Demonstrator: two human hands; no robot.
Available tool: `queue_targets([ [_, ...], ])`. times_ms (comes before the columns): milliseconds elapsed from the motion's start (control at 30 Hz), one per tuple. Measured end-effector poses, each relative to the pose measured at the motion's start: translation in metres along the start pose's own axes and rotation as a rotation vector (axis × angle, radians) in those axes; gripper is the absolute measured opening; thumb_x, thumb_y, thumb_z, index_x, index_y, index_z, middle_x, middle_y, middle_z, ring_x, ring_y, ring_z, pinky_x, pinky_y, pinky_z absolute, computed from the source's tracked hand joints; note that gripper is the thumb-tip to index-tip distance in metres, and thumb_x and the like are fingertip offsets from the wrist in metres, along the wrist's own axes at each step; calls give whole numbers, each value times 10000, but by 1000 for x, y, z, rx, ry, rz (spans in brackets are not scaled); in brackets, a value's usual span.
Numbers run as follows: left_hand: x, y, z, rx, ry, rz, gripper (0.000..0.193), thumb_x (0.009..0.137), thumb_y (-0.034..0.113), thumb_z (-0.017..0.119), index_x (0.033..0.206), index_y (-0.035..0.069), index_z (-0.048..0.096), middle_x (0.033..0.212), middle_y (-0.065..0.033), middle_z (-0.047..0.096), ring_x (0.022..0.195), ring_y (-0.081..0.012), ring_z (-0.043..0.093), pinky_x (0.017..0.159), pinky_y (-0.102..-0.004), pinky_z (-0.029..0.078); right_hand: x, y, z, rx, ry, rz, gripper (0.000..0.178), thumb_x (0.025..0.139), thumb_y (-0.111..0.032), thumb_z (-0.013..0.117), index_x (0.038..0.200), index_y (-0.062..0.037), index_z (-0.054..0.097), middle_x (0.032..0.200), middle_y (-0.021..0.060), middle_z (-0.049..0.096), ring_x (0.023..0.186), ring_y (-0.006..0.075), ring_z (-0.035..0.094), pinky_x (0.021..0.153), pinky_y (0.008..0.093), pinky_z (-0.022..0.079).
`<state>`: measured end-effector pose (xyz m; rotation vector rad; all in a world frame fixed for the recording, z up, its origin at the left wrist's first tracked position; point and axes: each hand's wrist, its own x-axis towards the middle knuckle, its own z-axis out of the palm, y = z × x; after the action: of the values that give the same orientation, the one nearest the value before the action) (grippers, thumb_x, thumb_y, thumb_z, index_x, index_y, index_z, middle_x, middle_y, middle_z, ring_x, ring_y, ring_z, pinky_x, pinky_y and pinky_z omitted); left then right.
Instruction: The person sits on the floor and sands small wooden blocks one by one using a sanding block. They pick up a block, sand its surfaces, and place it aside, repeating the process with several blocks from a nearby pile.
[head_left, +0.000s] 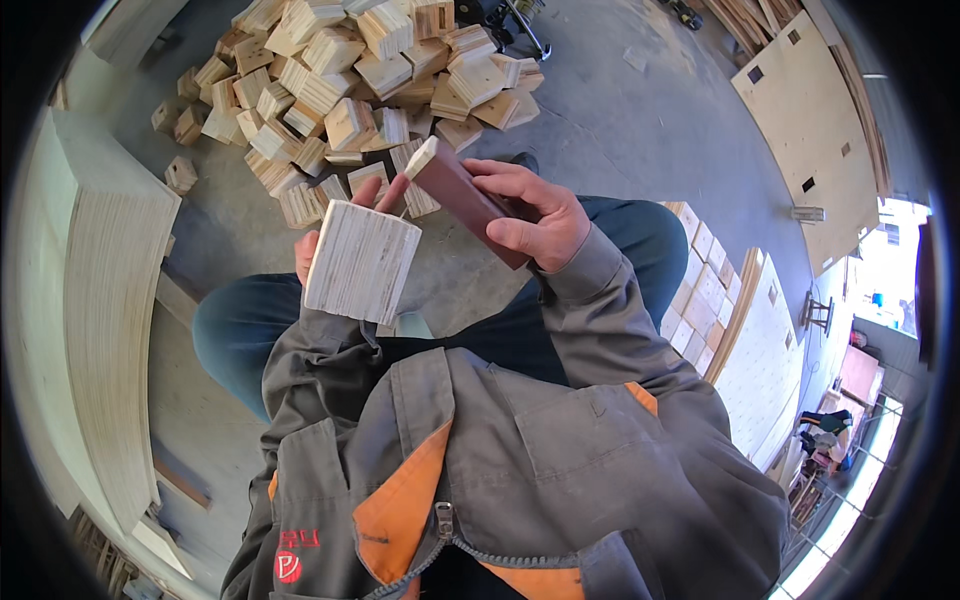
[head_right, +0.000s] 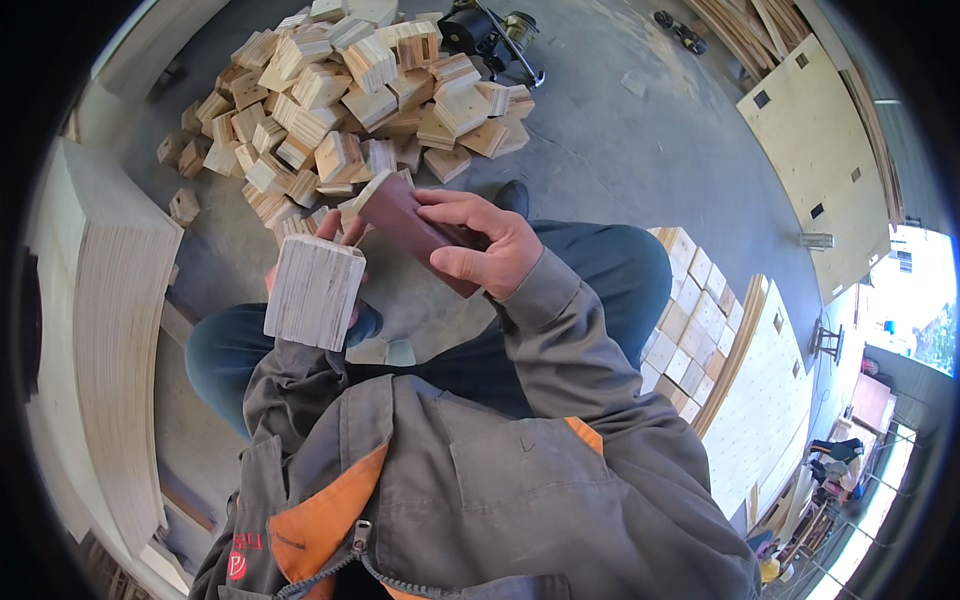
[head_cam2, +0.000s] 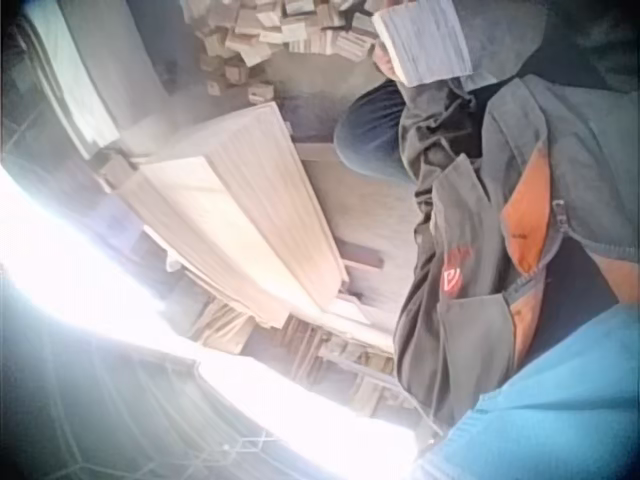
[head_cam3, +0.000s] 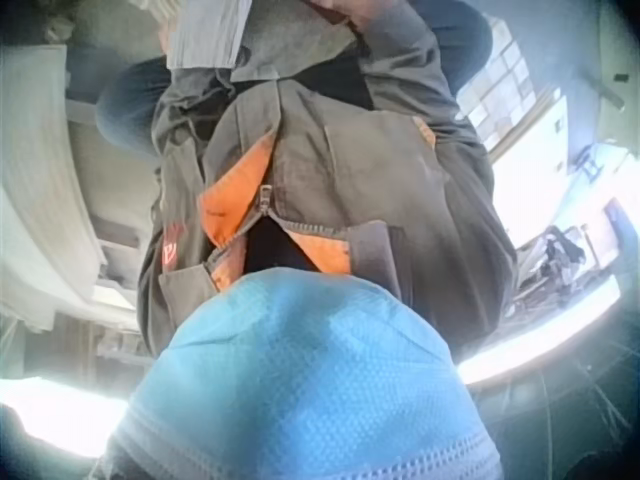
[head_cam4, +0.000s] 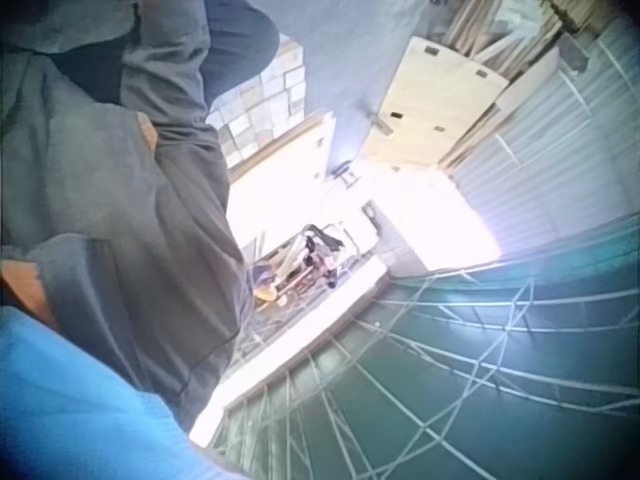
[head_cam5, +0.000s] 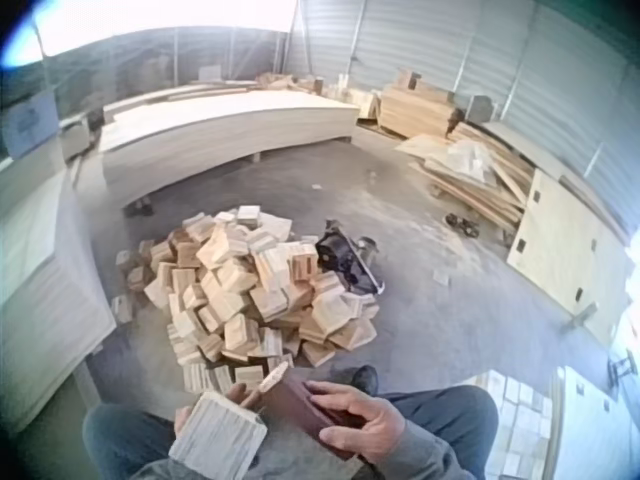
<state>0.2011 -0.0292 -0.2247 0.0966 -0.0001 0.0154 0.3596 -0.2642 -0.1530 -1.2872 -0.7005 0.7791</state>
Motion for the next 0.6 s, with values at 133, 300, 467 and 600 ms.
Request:
queue_targets([
  [133, 2, -11, 44, 69, 389, 68, 712, 991, 446, 391, 1576, 44, 339, 1368, -277, 586, 899, -385, 727, 626, -498, 619, 1, 7, 0, -58, -132, 26, 446, 847, -57, 759, 1283, -13, 672, 1479, 208, 521, 1325, 269, 535, 1125, 400, 404],
  [300, 2, -9, 49, 165, 476, 73, 668, 1015, 397, 395, 1577, 43, 328, 1067, -285, 696, 705, -376, 711, 481, -455, 569, 4, 10, 5, 119, -99, 154, 468, 828, -9, 757, 1289, -25, 678, 1478, 198, 525, 1333, 261, 531, 1125, 388, 409],
  [467, 4, -11, 49, 60, 524, 120, 672, 1017, 409, 392, 1580, 47, 325, 994, -307, 691, 677, -380, 700, 477, -467, 560, 3, 6, 3, 67, -102, 121, 460, 819, -7, 761, 1273, -24, 687, 1469, 196, 536, 1328, 259, 538, 1119, 382, 415],
  [600, -2, -5, 38, 55, 251, 11, 745, 964, 426, 463, 1587, 47, 308, 1235, -267, 548, 944, -368, 654, 708, -455, 546, 6, 4, -5, -162, -157, 50, 448, 803, -20, 778, 1244, -18, 701, 1447, 197, 561, 1310, 265, 556, 1110, 378, 423],
])
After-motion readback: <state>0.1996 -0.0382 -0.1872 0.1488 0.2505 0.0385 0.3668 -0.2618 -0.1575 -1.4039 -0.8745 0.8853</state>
